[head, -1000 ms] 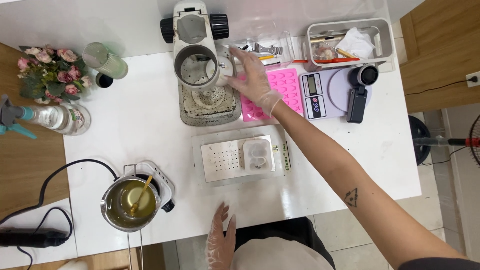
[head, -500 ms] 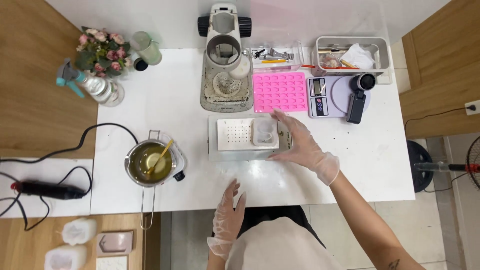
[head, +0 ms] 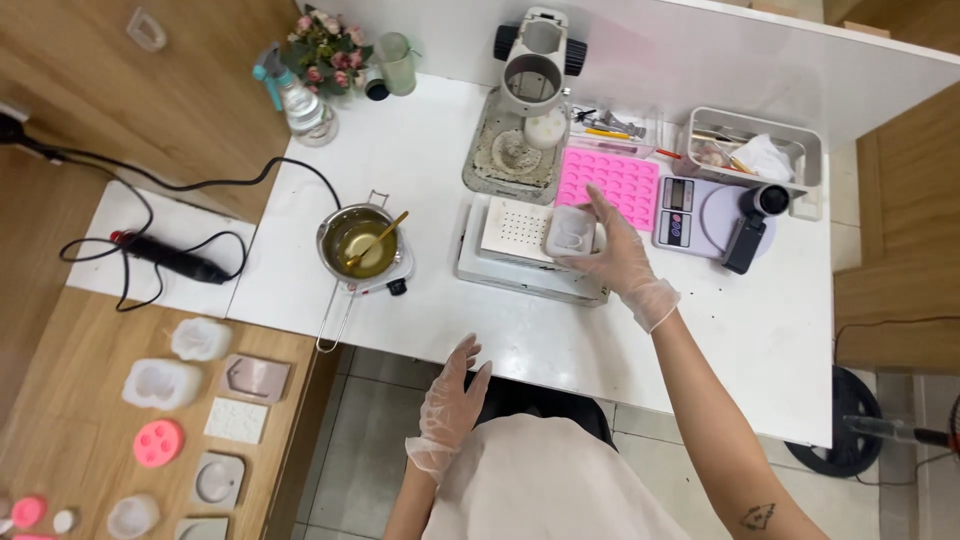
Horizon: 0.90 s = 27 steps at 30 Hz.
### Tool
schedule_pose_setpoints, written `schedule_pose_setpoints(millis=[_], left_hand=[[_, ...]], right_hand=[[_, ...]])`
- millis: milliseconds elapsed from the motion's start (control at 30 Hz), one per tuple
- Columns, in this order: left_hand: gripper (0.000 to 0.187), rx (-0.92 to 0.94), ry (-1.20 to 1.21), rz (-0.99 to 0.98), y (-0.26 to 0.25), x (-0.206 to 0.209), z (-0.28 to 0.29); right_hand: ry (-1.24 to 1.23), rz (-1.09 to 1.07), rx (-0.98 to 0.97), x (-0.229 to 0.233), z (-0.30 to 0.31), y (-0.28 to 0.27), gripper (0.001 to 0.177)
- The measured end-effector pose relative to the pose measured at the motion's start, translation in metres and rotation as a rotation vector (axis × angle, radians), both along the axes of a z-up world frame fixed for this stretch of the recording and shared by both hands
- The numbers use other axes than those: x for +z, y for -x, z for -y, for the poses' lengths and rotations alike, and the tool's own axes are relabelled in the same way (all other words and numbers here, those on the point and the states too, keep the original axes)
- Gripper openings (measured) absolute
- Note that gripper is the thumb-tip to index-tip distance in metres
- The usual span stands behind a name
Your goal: Pouring melted wax into molds and preparing candle-making materials on a workbench.
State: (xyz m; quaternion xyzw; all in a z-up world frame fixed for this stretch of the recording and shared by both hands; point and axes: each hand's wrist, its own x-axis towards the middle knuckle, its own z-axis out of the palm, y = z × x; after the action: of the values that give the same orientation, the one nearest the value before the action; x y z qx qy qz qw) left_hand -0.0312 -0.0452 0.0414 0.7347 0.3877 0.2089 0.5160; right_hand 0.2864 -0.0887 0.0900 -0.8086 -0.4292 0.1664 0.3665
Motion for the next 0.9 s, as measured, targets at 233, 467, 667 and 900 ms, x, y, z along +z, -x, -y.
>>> schedule_pose_setpoints(millis=[233, 467, 667, 900], left_hand=[[0.052, 0.077, 0.013, -0.017, 0.021, 0.016, -0.015], [0.050, 0.155, 0.144, -0.039, 0.045, 0.039, -0.037], [0.037, 0.316, -0.288, 0.095, 0.068, 0.078, -0.083], [0.074, 0.168, 0.411, -0.413, 0.100, -0.015, -0.206]], right_hand=[[-0.082, -0.143, -0.018, 0.016, -0.023, 0.019, 0.122], [-0.021, -0.186, -0.002, 0.027, -0.050, 0.034, 0.118], [0.017, -0.008, 0.033, 0.006, -0.043, 0.024, 0.126], [-0.449, 0.403, -0.052, 0.016, -0.034, 0.044, 0.081]])
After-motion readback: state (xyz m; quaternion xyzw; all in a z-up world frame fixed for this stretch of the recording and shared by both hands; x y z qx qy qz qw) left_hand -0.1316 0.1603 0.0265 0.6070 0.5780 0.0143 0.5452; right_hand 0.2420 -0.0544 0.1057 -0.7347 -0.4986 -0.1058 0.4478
